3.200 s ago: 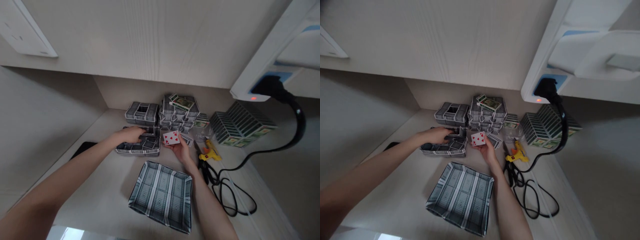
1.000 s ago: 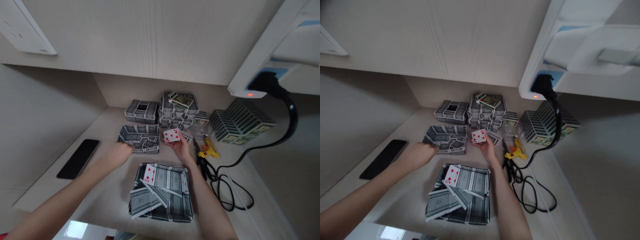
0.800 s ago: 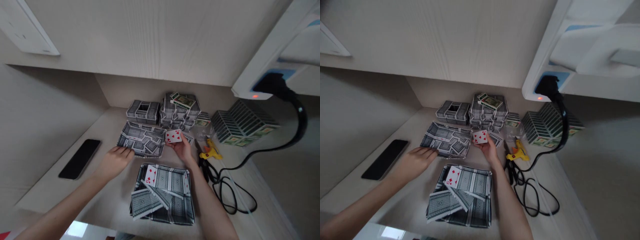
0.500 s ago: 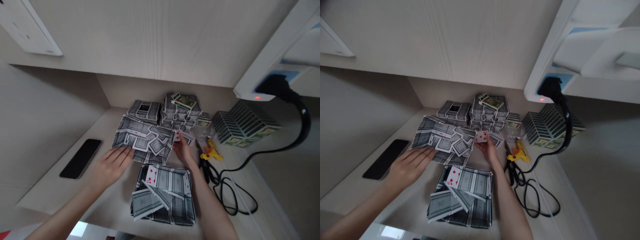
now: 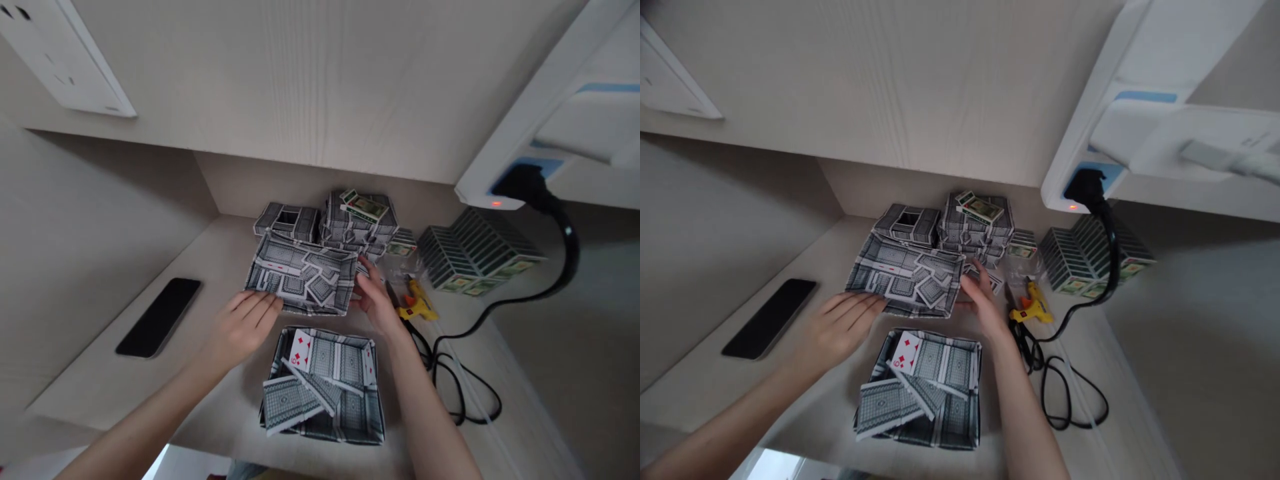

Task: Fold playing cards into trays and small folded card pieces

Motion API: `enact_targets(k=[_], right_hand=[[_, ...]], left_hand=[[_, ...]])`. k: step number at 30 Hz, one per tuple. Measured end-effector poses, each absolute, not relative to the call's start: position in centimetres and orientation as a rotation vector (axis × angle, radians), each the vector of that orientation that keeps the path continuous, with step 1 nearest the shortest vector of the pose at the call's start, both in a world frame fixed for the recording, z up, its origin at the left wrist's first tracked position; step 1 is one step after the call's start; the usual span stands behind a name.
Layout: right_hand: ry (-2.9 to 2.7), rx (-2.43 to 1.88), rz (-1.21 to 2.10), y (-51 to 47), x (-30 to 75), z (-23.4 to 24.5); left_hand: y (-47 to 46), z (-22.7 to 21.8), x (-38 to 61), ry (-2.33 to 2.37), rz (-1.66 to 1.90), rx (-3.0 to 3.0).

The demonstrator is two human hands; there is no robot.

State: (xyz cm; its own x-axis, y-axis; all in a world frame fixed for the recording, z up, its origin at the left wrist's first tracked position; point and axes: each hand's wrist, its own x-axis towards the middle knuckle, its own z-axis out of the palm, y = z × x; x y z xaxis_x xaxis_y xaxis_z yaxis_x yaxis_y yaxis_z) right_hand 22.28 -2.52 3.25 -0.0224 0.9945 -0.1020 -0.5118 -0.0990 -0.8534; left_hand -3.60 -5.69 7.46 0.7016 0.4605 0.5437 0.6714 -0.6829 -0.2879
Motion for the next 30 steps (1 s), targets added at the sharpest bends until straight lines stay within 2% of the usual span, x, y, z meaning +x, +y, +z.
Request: enact_targets(k=[8, 10, 12, 15, 18, 23, 30], right_hand=[[-0.602, -0.869, 1.259, -3.8, 22.3, 1.8], [-0.593, -0.863, 1.170, -4.0, 22.7, 1.4], [-0.574, -0.862, 1.090, -4.1, 23.0, 1.1], [-0.506, -0.856, 1.016, -4.1, 23.2, 0.4], [-0.439, -0.852, 0.993, -4.0, 23.3, -0.1], [-0.359, -0.795, 0.981, -4.2, 23.7, 0.4], [-0.343, -0.786, 1.090, -4.4, 24.2, 0.9]], left_hand=[[-6.0, 6.7, -1.7, -0.673, -0.762, -2.547], [-6.6, 6.3, -1.9, -0.895, -0.965, -2.469], [-7.2, 5.5, -2.1, -1.325, -1.071, -2.374], [-8.1, 4.0, -2.2, -1.812, -0.863, -2.553], [-8.5, 3.2, -2.0, -2.009, -0.670, -2.823], [-7.1, 3.9, -3.7, -2.123, -0.362, -2.873], [-1.5, 4.3, -11.6, -2.202, -0.197, -2.503]])
